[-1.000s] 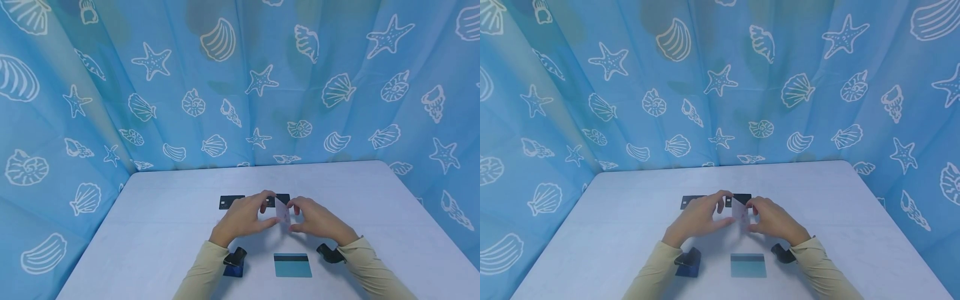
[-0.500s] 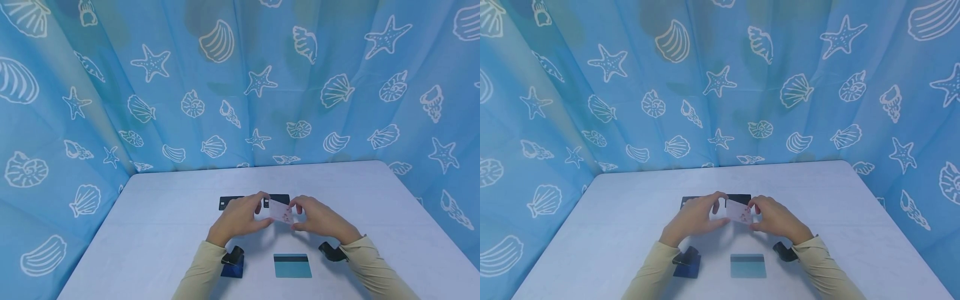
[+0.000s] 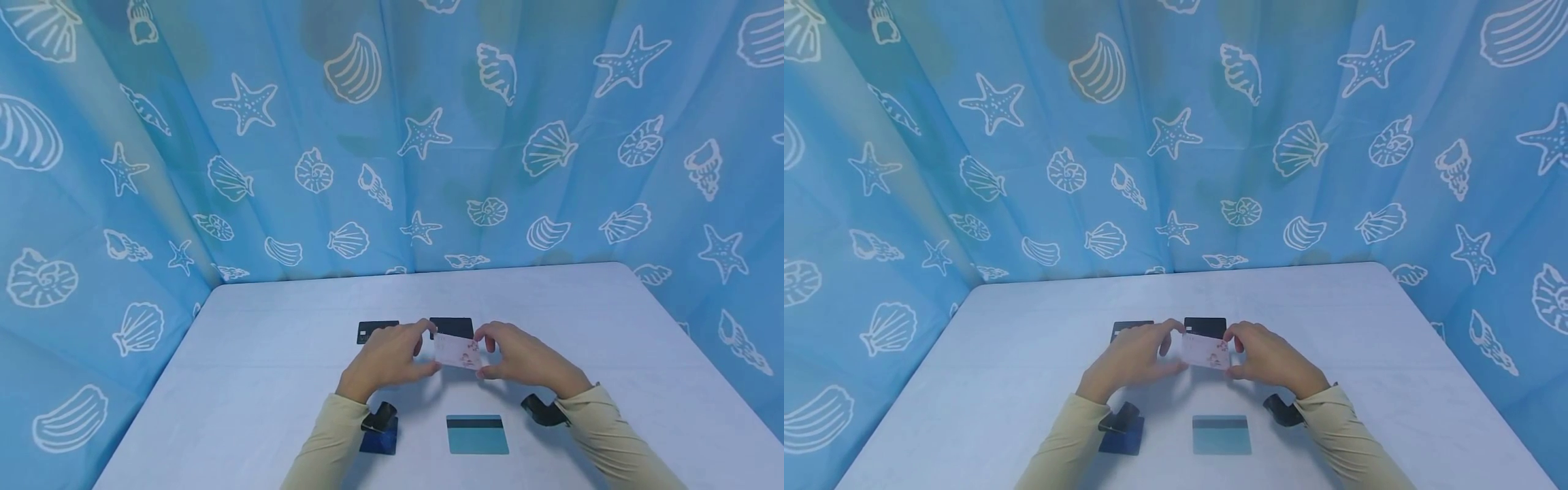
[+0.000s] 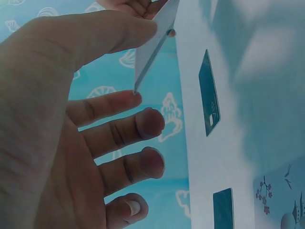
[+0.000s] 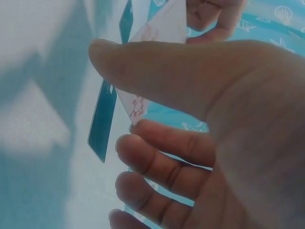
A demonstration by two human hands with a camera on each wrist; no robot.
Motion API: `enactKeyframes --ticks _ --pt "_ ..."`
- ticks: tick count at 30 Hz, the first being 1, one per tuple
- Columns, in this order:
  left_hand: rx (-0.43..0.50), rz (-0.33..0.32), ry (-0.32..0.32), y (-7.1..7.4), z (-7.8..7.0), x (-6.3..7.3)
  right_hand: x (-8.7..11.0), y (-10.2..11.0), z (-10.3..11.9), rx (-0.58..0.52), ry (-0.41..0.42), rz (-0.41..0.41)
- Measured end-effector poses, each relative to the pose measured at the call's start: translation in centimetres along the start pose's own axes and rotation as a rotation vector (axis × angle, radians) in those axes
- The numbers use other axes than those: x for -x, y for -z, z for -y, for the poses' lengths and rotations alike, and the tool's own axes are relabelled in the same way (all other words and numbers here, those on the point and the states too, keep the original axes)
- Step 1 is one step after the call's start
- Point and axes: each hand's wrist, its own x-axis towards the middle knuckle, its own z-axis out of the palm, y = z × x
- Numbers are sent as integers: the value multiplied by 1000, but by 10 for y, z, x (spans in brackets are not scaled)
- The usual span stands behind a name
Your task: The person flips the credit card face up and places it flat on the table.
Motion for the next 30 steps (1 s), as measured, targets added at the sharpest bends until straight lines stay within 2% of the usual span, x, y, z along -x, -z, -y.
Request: enactKeyframes --ticks 16,30 --pt "-12 91 45 -4 -2 0 1 -1 -2 -41 3 60" --pt "-30 141 60 -10 -2 -2 -1 -7 -4 -36 5 90"
